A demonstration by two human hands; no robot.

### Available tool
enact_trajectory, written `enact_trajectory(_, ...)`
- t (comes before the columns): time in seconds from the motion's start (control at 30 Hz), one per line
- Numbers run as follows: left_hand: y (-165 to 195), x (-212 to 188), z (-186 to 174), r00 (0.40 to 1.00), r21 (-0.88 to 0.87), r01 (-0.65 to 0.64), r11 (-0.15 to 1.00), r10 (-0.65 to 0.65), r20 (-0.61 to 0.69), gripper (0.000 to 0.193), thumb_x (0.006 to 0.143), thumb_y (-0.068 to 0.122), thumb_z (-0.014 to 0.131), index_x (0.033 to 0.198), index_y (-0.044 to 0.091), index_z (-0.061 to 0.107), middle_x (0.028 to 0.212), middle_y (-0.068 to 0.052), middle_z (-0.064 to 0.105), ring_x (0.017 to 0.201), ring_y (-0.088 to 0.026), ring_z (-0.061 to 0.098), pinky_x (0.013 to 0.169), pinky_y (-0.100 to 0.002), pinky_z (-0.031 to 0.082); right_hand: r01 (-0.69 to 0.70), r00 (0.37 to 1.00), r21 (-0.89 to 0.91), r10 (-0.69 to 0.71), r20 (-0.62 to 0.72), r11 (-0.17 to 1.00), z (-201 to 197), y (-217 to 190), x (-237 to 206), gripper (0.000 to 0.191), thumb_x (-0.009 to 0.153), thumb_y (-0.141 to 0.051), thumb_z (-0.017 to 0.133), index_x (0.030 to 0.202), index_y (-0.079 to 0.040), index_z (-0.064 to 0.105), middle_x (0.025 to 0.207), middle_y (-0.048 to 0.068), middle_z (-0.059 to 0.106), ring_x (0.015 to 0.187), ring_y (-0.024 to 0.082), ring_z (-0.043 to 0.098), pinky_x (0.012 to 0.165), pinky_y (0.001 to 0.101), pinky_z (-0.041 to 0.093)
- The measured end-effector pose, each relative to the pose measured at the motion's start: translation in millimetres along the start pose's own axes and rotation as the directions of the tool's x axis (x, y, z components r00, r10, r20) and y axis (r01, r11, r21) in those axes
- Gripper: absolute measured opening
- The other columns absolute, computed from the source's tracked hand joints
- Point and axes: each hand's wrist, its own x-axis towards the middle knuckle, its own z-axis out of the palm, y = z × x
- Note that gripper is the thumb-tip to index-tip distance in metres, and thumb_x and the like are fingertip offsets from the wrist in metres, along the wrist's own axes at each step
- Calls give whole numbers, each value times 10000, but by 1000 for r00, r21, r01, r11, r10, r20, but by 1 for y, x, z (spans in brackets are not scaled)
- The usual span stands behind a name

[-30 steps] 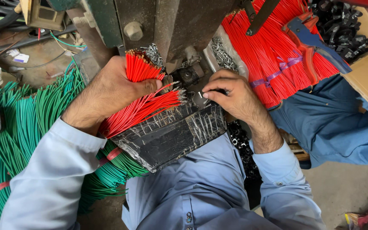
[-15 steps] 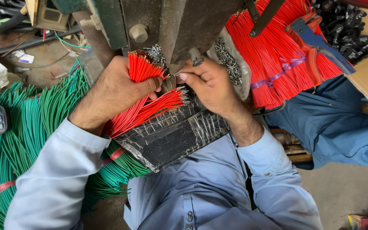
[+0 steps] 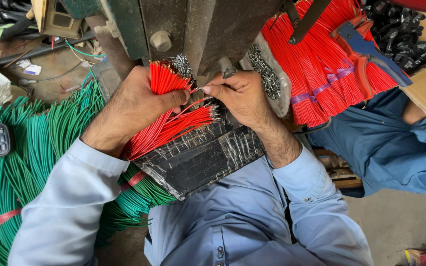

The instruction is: The person holds a bundle of red insulated wires in one hand and fits a small metal terminal onto the stripped end of each wire, then uses a bench-mounted crimping press to crimp the terminal onto the wire, repeating this for successive wires and letting finished wires rest on the work surface.

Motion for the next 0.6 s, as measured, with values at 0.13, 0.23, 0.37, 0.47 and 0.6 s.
enact_trajectory(0.13, 2, 0, 1, 1000, -22, 27, 999, -27, 4, 109, 872, 106, 731, 916, 9, 749, 721, -42, 727, 678, -113, 683, 637, -289, 549, -18, 1000, 30, 18, 9, 999, -3, 4, 1, 77, 980, -89, 766, 969, -13, 767, 870, 28, 763, 815, 51, 684, 725, 235, 570)
enact_trajectory(0.23, 2, 0, 2, 999, -10, 53, 999, -53, -8, 112, 880, 112, 737, 930, 13, 754, 715, -41, 720, 668, -114, 673, 630, -286, 546, -42, 999, -97, 42, -2, 994, -2, 5, 0, 124, 960, -98, 820, 921, -3, 752, 786, 37, 731, 733, 69, 655, 653, 244, 541)
enact_trajectory(0.37, 3, -2, 2, 999, -54, 32, 998, -32, 3, 115, 889, 115, 742, 914, 3, 749, 732, -25, 714, 687, -94, 658, 638, -277, 538, -15, 1000, 72, 16, -10, 997, 2, -2, -7, 105, 965, -66, 765, 1051, -6, 759, 936, 56, 758, 847, 72, 700, 741, 237, 580)
enact_trajectory(0.47, 5, -5, 3, 1000, -77, 0, 997, 3, 30, 132, 893, 133, 756, 923, 5, 740, 749, -10, 694, 706, -71, 621, 636, -275, 524, -13, 999, 212, 2, 53, 977, -4, -15, -14, 123, 982, -57, 732, 1092, -2, 740, 1012, 70, 752, 925, 95, 719, 816, 252, 597)
enact_trajectory(0.6, 7, -7, 2, 999, -33, -28, 999, 30, 40, 164, 915, 153, 756, 917, -8, 726, 744, -15, 683, 705, -69, 582, 636, -293, 520, 26, 996, -72, -20, 84, 997, -33, -36, -27, 134, 965, -66, 740, 1086, -9, 750, 1020, 75, 759, 941, 150, 733, 837, 284, 594)
